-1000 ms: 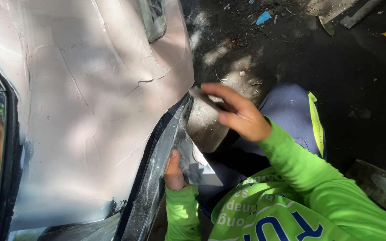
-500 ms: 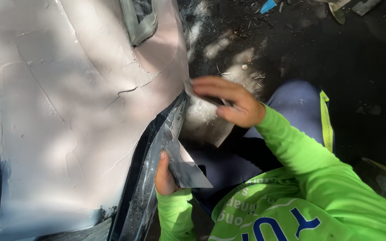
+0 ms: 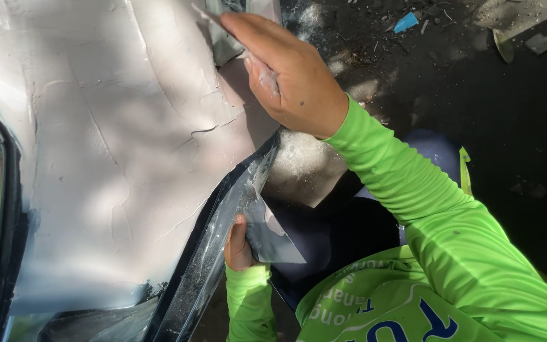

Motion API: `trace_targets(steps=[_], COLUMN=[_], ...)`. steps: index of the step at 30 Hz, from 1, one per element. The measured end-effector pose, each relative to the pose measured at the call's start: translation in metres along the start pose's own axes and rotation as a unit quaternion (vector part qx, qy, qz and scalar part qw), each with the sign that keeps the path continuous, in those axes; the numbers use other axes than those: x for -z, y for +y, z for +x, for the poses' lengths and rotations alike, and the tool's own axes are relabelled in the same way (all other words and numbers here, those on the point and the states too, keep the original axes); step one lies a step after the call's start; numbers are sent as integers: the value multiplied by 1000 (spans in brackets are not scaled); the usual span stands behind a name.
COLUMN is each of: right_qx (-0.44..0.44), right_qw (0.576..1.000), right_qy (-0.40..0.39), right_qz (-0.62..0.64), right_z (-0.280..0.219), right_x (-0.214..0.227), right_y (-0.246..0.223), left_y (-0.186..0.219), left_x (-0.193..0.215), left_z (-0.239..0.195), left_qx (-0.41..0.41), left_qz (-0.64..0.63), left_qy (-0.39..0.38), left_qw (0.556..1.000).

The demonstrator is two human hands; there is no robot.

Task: The person sands the front bumper of a black car using a sanding block and sandpaper. They repeatedly rub the sanding block over the light-colored filler area, occasionally switching between two pieces of sandpaper to continue smoothing the surface.

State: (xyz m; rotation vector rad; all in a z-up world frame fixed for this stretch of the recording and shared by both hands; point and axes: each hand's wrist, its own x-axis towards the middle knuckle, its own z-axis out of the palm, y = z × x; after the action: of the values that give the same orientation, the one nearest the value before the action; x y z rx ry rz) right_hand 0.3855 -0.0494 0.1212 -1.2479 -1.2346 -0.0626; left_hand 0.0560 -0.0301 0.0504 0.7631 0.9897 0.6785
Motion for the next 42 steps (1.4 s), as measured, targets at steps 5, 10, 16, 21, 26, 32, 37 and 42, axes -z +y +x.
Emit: trace_targets(steps=[5, 10, 16, 21, 26, 32, 37, 42], right_qx=[35, 62, 125, 126, 159, 186, 200, 186], right_qw=[999, 996, 991, 992, 987, 980, 974, 972], right_qy=[37, 38, 54, 32, 10, -32, -54, -55], right_qz=[0, 47, -12, -2, 18, 60, 88, 137], right_z=[13, 19, 13, -2, -19, -32, -38, -48], right_x=[-1, -9, -23, -27, -31, -23, -15, -17], right_y=[23, 48, 51, 41, 49, 48, 39, 41], left_y=[4, 10, 4, 5, 0, 1, -1, -5], left_x=[-12, -22, -4, -9, 7, 17, 21, 20], left_z=[-4, -9, -2, -2, 4, 8, 11, 12], left_qx=[-36, -38, -1, -6, -4, 24, 47, 10], left_qz=[-2, 0, -13, -9, -21, -34, -53, -34], left_qy=[-13, -33, -13, 8, -6, -65, -89, -44], left_qw=[999, 999, 1000, 1000, 1000, 997, 994, 998])
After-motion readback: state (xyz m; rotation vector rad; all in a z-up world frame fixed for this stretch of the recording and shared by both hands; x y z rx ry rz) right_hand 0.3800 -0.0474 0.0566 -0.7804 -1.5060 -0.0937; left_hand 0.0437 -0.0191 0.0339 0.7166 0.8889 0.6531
